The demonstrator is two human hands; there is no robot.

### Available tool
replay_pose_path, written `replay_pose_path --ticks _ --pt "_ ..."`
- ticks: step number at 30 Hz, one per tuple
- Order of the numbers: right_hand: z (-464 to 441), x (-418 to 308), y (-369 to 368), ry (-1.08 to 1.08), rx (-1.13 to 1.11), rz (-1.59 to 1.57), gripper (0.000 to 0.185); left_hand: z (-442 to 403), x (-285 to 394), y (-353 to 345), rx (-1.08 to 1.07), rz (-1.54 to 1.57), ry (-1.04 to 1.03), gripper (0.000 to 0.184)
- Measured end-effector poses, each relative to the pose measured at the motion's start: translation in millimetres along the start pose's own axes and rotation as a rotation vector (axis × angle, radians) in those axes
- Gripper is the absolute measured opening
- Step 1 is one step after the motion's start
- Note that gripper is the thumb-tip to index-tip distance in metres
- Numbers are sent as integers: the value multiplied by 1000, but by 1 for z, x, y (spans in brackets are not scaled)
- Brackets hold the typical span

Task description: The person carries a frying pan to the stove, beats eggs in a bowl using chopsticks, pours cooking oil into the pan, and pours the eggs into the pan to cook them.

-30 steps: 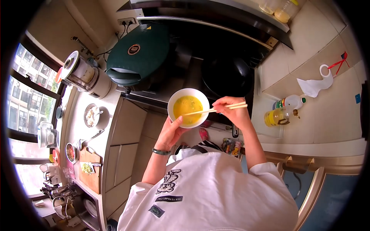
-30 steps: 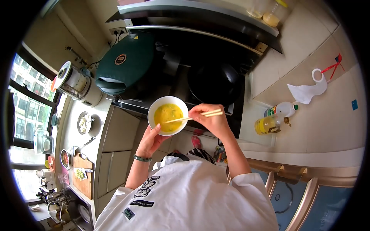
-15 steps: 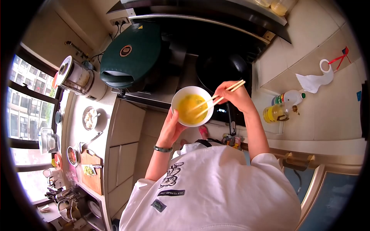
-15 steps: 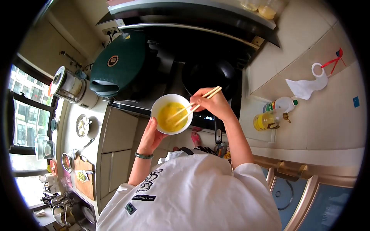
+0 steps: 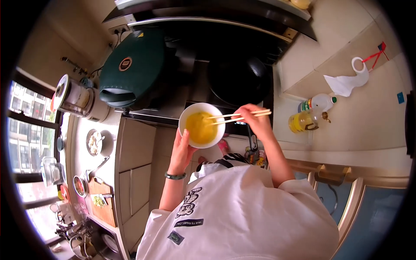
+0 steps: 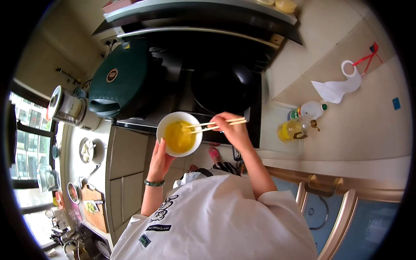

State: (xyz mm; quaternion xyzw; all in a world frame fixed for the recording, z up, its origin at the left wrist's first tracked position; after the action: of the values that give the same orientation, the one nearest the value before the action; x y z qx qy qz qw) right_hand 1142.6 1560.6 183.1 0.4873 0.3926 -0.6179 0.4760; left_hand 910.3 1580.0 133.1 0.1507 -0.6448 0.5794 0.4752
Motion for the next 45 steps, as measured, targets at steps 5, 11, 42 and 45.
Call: replay_pose_path --ticks 5,11,42,45 --pt "19 23 -3 -71 -59 -30 19 9 -20 11 34 -22 69 45" --pt "29 36 7 -89 -19 -195 17 21 -41 15 47 18 130 43" --pt "11 -17 -2 0 -189 9 15 20 -29 -9 99 163 173 55" --pt "9 -12 -1 -17 -191 -40 15 17 -32 0 47 118 157 55"
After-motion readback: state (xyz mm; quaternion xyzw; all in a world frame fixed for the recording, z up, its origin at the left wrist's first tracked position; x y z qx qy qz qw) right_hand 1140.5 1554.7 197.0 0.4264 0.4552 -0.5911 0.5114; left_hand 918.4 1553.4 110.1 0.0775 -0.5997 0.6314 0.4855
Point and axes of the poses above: each hand's wrist, its own z-axis away from the middle knuckle, its own y-axis out of the back of the hand, x = y × z, the point moved 10 cm from there along -z, towards the middle knuckle, and after that the axes turned 9 degrees about -y, right-handed, at the moved point
